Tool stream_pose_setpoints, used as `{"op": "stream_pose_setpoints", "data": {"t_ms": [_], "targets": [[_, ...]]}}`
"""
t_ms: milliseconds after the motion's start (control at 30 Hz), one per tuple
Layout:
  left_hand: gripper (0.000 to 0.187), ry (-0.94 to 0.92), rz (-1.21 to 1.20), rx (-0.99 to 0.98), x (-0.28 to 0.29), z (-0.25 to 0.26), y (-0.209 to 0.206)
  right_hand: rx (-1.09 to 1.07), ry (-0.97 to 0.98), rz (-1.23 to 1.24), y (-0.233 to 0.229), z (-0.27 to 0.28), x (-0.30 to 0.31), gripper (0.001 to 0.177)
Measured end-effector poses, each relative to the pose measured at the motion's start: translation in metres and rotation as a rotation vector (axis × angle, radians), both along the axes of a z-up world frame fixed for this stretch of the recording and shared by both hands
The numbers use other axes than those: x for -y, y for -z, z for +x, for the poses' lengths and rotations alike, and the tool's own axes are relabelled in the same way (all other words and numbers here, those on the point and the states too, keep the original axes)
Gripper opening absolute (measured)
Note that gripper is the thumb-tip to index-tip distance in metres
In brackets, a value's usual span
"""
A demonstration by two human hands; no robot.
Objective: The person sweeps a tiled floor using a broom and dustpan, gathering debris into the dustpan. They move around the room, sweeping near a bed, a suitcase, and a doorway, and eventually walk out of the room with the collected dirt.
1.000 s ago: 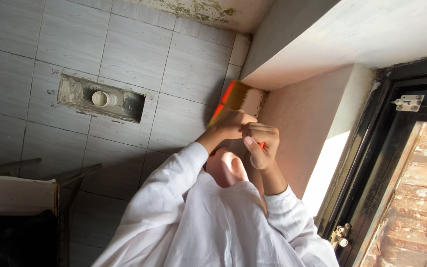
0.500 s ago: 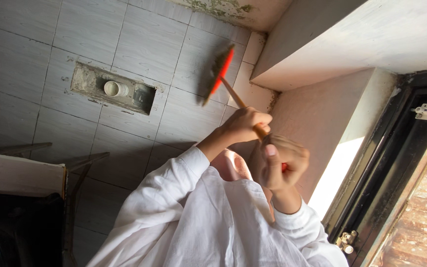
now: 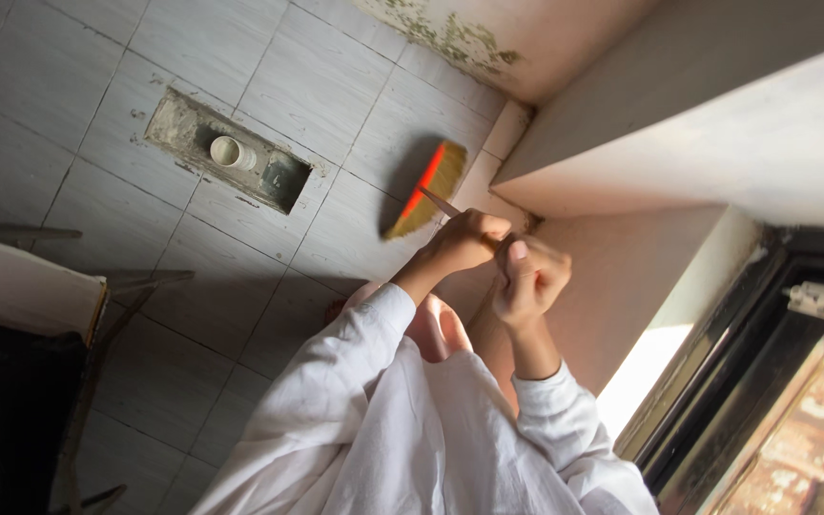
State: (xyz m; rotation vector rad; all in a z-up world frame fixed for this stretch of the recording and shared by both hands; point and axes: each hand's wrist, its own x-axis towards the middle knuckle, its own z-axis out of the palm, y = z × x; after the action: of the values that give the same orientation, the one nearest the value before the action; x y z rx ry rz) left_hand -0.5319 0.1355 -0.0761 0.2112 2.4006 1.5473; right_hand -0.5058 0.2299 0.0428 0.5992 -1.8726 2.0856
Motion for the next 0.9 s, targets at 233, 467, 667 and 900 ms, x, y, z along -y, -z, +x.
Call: {"op": "stream_pose_setpoints", "data": {"t_ms": [233, 467, 667, 900], "targets": [[0.04, -0.128, -0.099, -0.178, 0.028, 0.02, -0.014, -0.016, -0.005, 0.112, -0.024, 0.023, 0.019, 0.043], [0.024, -0.374, -0.147, -0.246, 0.042, 0.08, -0.098, 0.045, -0.387, -0.319, -0.082, 0.037, 0.043, 0.043], [0.016, -0.702, -0.191, -0.24, 0.091, 0.176, -0.087, 0.275, -0.947, -0.37, -0.067, 0.063, 0.1, 0.04], [0.027, -1.071, -0.334, -0.013, 0.136, 0.338, -0.036, 0.41, -1.551, -0.351, 0.007, 0.17, 0.182, 0.041]]}}
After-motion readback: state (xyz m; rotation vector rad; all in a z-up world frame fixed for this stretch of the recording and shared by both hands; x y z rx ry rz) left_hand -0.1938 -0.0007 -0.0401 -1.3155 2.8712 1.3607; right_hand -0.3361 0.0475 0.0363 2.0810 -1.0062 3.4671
